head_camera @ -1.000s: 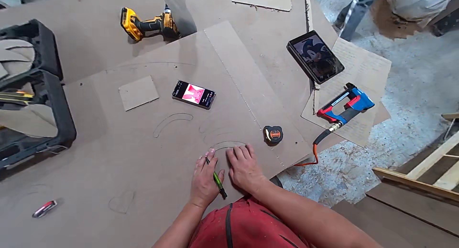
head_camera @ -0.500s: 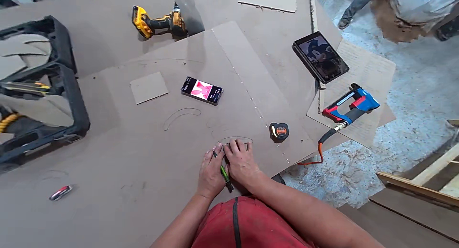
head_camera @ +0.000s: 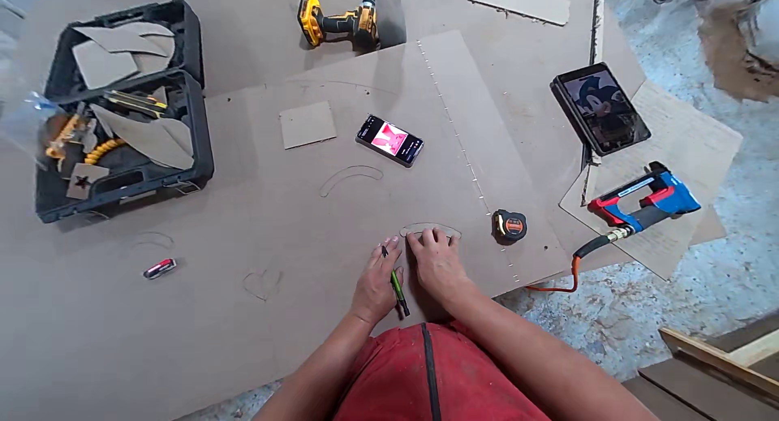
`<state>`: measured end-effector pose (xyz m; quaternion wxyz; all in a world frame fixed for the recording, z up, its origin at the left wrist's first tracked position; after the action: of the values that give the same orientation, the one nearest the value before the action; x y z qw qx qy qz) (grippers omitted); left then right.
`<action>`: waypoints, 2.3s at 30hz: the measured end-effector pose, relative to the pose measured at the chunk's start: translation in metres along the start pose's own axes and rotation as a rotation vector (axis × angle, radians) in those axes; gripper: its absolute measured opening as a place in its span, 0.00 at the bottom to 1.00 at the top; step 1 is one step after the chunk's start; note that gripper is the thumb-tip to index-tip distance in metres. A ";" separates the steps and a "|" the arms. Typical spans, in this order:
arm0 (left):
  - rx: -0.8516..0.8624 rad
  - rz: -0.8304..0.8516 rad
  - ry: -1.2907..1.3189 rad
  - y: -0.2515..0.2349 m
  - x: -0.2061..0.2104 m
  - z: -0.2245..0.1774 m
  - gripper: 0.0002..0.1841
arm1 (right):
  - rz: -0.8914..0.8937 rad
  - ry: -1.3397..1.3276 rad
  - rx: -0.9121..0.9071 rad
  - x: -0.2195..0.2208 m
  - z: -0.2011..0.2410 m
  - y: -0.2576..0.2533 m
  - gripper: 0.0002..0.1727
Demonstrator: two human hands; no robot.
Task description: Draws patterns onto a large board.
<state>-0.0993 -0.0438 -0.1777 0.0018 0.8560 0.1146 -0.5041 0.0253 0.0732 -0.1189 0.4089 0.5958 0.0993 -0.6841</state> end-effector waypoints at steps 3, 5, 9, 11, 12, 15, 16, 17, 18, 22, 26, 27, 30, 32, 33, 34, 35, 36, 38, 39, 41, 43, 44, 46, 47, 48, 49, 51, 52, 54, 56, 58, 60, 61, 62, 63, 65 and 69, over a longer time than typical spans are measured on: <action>0.019 -0.012 -0.003 0.000 0.000 0.000 0.22 | 0.015 0.001 0.004 0.000 0.001 0.000 0.33; 0.022 -0.019 0.000 0.000 0.001 0.001 0.21 | 0.004 0.011 0.001 0.001 0.001 0.000 0.32; 0.026 -0.024 0.006 -0.001 0.003 0.001 0.21 | 0.008 0.021 0.001 0.001 0.000 -0.001 0.32; 0.020 -0.027 0.013 -0.001 0.002 0.001 0.21 | 0.020 0.019 0.007 0.001 0.001 -0.001 0.33; 0.014 -0.023 0.016 -0.001 0.002 0.001 0.21 | 0.025 0.011 0.011 0.000 0.001 -0.001 0.33; 0.014 -0.033 0.022 -0.001 0.001 0.001 0.21 | 0.020 0.011 0.011 0.000 0.002 0.000 0.34; 0.020 -0.032 0.014 0.000 0.001 0.001 0.21 | 0.030 0.006 0.013 0.000 0.002 -0.001 0.35; 0.024 -0.022 -0.002 0.000 0.001 0.001 0.22 | 0.045 0.002 0.017 0.001 0.002 -0.001 0.36; 0.030 -0.008 -0.027 0.000 0.001 0.001 0.22 | 0.055 -0.001 0.019 0.001 0.002 -0.002 0.37; 0.041 0.018 -0.090 -0.002 0.001 0.000 0.23 | 0.058 -0.003 0.021 0.002 0.002 -0.001 0.35; 0.062 0.005 -0.109 -0.004 0.003 0.001 0.22 | 0.024 0.004 0.018 0.004 0.002 0.000 0.34; 0.064 0.003 -0.108 -0.004 0.003 0.001 0.22 | 0.023 0.003 0.020 0.004 0.002 0.000 0.35; 0.051 0.011 -0.098 -0.003 0.002 0.000 0.23 | 0.022 -0.024 0.020 0.004 0.002 0.001 0.35; 0.049 0.013 -0.095 -0.003 0.002 -0.001 0.23 | 0.037 -0.026 0.023 0.003 0.002 0.001 0.36; 0.050 0.012 -0.101 -0.003 0.002 -0.001 0.23 | 0.044 -0.023 0.028 0.003 0.003 0.000 0.36; 0.053 0.009 -0.107 -0.003 0.003 -0.001 0.23 | 0.046 -0.021 0.031 0.004 0.003 0.000 0.36; 0.055 0.010 -0.114 -0.003 0.003 -0.001 0.23 | 0.047 -0.018 0.034 0.004 0.004 0.000 0.36; 0.055 0.016 -0.120 -0.003 0.003 -0.001 0.23 | 0.045 -0.016 0.037 0.005 0.004 0.000 0.36; 0.046 0.028 -0.107 -0.003 0.002 -0.001 0.22 | 0.045 -0.022 0.037 0.004 0.004 0.000 0.36; 0.038 0.029 -0.085 -0.004 0.001 -0.001 0.21 | 0.047 -0.022 0.035 0.003 0.004 0.000 0.35; -0.004 0.038 -0.010 -0.007 -0.006 -0.003 0.20 | 0.050 -0.030 0.033 0.000 0.004 0.000 0.35; -0.089 0.051 0.100 -0.014 -0.019 -0.006 0.21 | 0.049 -0.039 0.028 -0.001 0.003 0.000 0.35; -0.146 0.057 0.161 -0.020 -0.026 -0.007 0.22 | 0.066 -0.046 0.029 -0.002 0.003 -0.001 0.35; -0.229 0.066 0.264 -0.032 -0.038 -0.007 0.23 | 0.071 -0.055 0.028 -0.002 0.002 -0.001 0.35; -0.251 0.059 0.310 -0.038 -0.043 -0.006 0.25 | 0.063 -0.059 0.025 -0.001 0.002 -0.001 0.35; -0.268 0.048 0.343 -0.045 -0.046 -0.005 0.26 | 0.062 -0.067 0.025 -0.001 0.002 -0.001 0.35; -0.319 0.044 0.372 -0.053 -0.047 -0.005 0.26 | 0.062 -0.075 0.025 -0.002 0.002 -0.001 0.34; -0.427 0.086 0.350 -0.070 -0.051 -0.006 0.24 | 0.053 -0.081 0.023 -0.001 0.002 -0.001 0.34; -0.443 0.111 0.318 -0.079 -0.051 -0.006 0.23 | 0.059 -0.081 0.021 -0.001 0.002 -0.001 0.34; -0.473 0.166 0.277 -0.094 -0.051 -0.009 0.19 | 0.063 -0.093 0.016 -0.001 0.002 -0.001 0.33; -0.499 0.163 0.316 -0.107 -0.049 -0.012 0.11 | 0.061 -0.109 0.016 -0.001 0.002 -0.001 0.33; -0.515 0.149 0.346 -0.115 -0.045 -0.009 0.06 | 0.064 -0.115 0.016 0.000 0.001 -0.002 0.33; -0.520 0.154 0.361 -0.118 -0.043 -0.007 0.04 | 0.070 -0.132 0.012 -0.002 0.000 -0.001 0.33; -0.519 0.161 0.362 -0.119 -0.043 -0.006 0.03 | 0.074 -0.140 0.009 -0.003 0.000 -0.001 0.33; -0.517 0.170 0.352 -0.118 -0.044 -0.008 0.03 | 0.074 -0.140 0.009 -0.004 0.000 0.000 0.33; -0.518 0.183 0.328 -0.118 -0.046 -0.010 0.04 | 0.077 -0.141 0.009 -0.004 0.000 0.000 0.33; -0.493 0.225 0.230 -0.118 -0.048 -0.014 0.07 | 0.077 -0.141 0.009 -0.003 0.000 0.000 0.32; -0.364 0.290 0.098 -0.127 -0.047 -0.024 0.09 | 0.072 -0.134 0.004 0.001 -0.001 -0.002 0.31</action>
<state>-0.1256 0.0740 -0.1110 0.2227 0.8726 0.0794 -0.4274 0.0246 0.0745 -0.1209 0.4377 0.5527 0.0486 -0.7075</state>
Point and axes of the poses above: each hand's wrist, its own y-axis away from the middle knuckle, its own x-axis out of the palm, z = x × y, the point moved 2 cm from there along -y, towards the middle knuckle, and after that the axes turned 2 degrees about -y, right-handed, at the moved point
